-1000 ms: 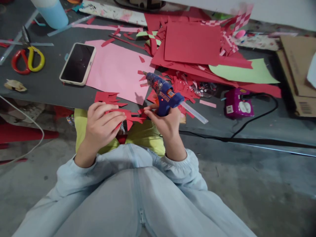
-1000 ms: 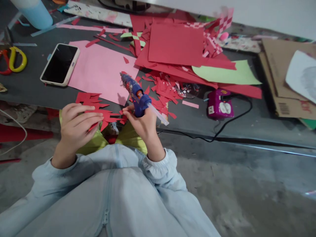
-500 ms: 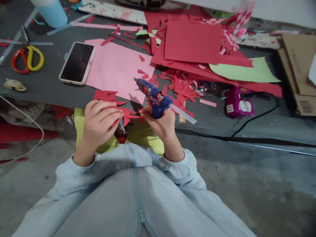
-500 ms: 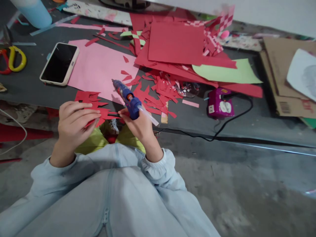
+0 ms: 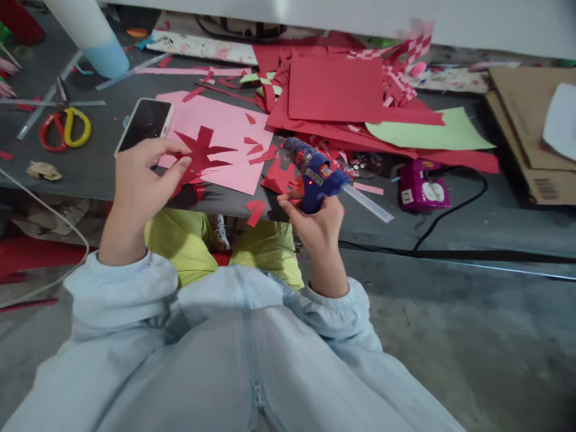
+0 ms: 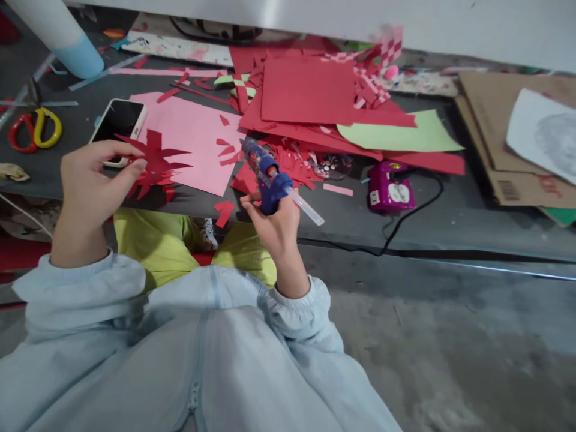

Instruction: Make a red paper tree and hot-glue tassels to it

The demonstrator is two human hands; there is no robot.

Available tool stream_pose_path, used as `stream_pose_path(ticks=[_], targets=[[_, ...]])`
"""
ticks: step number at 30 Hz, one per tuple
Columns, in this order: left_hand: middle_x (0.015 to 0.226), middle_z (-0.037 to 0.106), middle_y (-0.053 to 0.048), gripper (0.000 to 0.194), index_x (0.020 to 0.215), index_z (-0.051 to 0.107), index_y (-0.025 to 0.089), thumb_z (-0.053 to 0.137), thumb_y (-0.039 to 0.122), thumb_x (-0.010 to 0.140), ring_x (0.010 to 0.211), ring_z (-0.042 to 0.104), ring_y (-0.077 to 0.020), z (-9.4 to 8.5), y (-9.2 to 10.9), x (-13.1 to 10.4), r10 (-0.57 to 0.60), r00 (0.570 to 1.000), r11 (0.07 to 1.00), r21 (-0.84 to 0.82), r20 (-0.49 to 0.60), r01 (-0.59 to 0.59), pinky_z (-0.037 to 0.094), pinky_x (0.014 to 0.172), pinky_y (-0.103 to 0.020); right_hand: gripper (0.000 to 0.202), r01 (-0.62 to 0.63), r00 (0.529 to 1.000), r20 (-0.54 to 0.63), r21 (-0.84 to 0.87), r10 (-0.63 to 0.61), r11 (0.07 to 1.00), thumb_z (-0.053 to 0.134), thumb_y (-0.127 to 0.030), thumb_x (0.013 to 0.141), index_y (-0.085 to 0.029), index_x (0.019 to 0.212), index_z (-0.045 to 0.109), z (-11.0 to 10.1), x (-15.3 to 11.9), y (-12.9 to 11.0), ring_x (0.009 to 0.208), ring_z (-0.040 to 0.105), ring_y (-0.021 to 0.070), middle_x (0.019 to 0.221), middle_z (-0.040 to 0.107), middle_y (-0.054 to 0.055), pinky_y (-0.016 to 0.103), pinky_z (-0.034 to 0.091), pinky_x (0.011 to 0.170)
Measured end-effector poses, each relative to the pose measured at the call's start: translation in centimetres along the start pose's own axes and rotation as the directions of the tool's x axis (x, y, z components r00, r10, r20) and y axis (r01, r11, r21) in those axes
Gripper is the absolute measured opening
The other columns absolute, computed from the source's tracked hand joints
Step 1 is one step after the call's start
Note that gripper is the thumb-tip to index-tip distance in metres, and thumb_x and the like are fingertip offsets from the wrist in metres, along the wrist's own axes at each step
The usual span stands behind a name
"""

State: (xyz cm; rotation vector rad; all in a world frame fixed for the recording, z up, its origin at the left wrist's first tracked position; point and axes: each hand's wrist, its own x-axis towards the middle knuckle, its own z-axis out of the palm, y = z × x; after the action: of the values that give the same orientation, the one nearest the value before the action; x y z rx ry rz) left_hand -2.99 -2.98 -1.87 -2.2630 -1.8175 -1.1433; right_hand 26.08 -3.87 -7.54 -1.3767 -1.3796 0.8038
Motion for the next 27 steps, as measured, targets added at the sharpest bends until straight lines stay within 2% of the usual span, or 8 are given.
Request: stream_pose_path(ticks=[5, 8, 11, 15, 21, 22, 24, 27], targets=[[0.088, 0.076, 0.000, 0.056, 0.097, 0.073, 0.012, 0.058, 0.064, 0.085, 0.076, 0.071, -0.0117, -0.8, -0.8, 3.3, -0.057, 0.994, 0.995, -0.077, 0.096, 0.065, 0.059, 0.075, -0.027, 0.037, -0.042, 0.997, -0.063, 0.072, 0.047, 0.996, 0.077, -0.031, 0.067, -0.019, 0.100, 0.066, -1.0, 0.0, 0.2, 0.070, 0.073, 0.0209, 0.077, 0.078, 0.002, 0.039, 0.059, 0.076], [0.085, 0.073, 0.000, 0.056, 0.102, 0.073, 0.010, 0.057, 0.060, 0.084, 0.075, 0.072, -0.0127, -1.6, -0.7, 5.3, -0.104, 0.981, 0.989, -0.086, 0.162, 0.119, 0.056, 0.070, -0.029, 0.037, -0.063, 0.994, -0.081, 0.086, 0.070, 0.994, 0.077, -0.031, 0.067, -0.018, 0.100, 0.066, -1.4, -0.1, 0.0, 0.063, 0.071, 0.0196, 0.077, 0.078, 0.002, 0.038, 0.059, 0.072], [0.084, 0.072, -0.001, 0.055, 0.103, 0.072, 0.006, 0.053, 0.054, 0.083, 0.082, 0.073, -0.0168, -2.2, -0.4, 7.5, -0.027, 0.965, 0.994, -0.093, 0.261, 0.053, 0.052, 0.072, -0.033, 0.034, -0.057, 0.994, -0.089, 0.100, 0.066, 0.993, 0.078, -0.031, 0.066, -0.019, 0.097, 0.067, -1.7, -0.3, -0.3, 0.059, 0.069, 0.0198, 0.075, 0.077, 0.003, 0.038, 0.059, 0.069], [0.086, 0.074, -0.002, 0.054, 0.105, 0.070, 0.003, 0.053, 0.049, 0.081, 0.085, 0.073, -0.0234, -2.4, 0.3, 10.9, 0.061, 0.868, 0.987, -0.157, 0.492, 0.020, 0.051, 0.070, -0.039, 0.031, -0.039, 0.994, -0.094, 0.108, 0.049, 0.993, 0.078, -0.033, 0.068, -0.020, 0.094, 0.067, -2.1, -0.6, -0.6, 0.059, 0.069, 0.0197, 0.076, 0.078, 0.003, 0.038, 0.059, 0.067], [0.080, 0.074, -0.002, 0.057, 0.106, 0.069, -0.001, 0.047, 0.046, 0.081, 0.076, 0.072, -0.0192, -2.9, 1.2, 15.5, 0.066, 0.687, 0.997, -0.025, 0.724, -0.069, 0.048, 0.065, -0.036, 0.033, -0.060, 0.987, -0.139, 0.135, 0.079, 0.989, 0.078, -0.033, 0.067, -0.021, 0.095, 0.067, -2.8, -1.0, -0.1, 0.058, 0.068, 0.0191, 0.076, 0.078, 0.003, 0.036, 0.059, 0.062], [0.079, 0.073, -0.001, 0.060, 0.108, 0.069, -0.001, 0.048, 0.047, 0.081, 0.077, 0.072, -0.0189, -3.1, 0.9, 16.0, 0.049, 0.662, 0.997, 0.008, 0.748, -0.082, 0.048, 0.065, -0.034, 0.033, -0.061, 0.985, -0.151, 0.135, 0.082, 0.989, 0.078, -0.032, 0.067, -0.021, 0.095, 0.067, -2.9, -1.1, 0.0, 0.057, 0.067, 0.0187, 0.076, 0.077, 0.003, 0.036, 0.059, 0.061], [0.076, 0.072, 0.002, 0.064, 0.108, 0.070, -0.001, 0.051, 0.051, 0.078, 0.076, 0.072, -0.0184, -3.8, -0.2, 16.9, -0.006, 0.668, 0.991, 0.092, 0.744, -0.093, 0.050, 0.067, -0.034, 0.034, -0.070, 0.981, -0.168, 0.138, 0.093, 0.988, 0.079, -0.032, 0.067, -0.020, 0.096, 0.068, -3.2, -1.1, -0.1, 0.057, 0.065, 0.0176, 0.076, 0.077, 0.003, 0.035, 0.058, 0.060], [0.078, 0.072, 0.002, 0.067, 0.112, 0.069, -0.001, 0.053, 0.054, 0.075, 0.075, 0.072, -0.0162, -4.5, -2.6, 17.6, -0.112, 0.605, 0.959, 0.246, 0.788, -0.142, 0.051, 0.071, -0.040, 0.035, -0.082, 0.979, -0.174, 0.147, 0.107, 0.986, 0.079, -0.030, 0.065, -0.019, 0.097, 0.068, -3.2, -1.0, -0.5, 0.056, 0.064, 0.0171, 0.074, 0.076, 0.003, 0.035, 0.057, 0.060]])
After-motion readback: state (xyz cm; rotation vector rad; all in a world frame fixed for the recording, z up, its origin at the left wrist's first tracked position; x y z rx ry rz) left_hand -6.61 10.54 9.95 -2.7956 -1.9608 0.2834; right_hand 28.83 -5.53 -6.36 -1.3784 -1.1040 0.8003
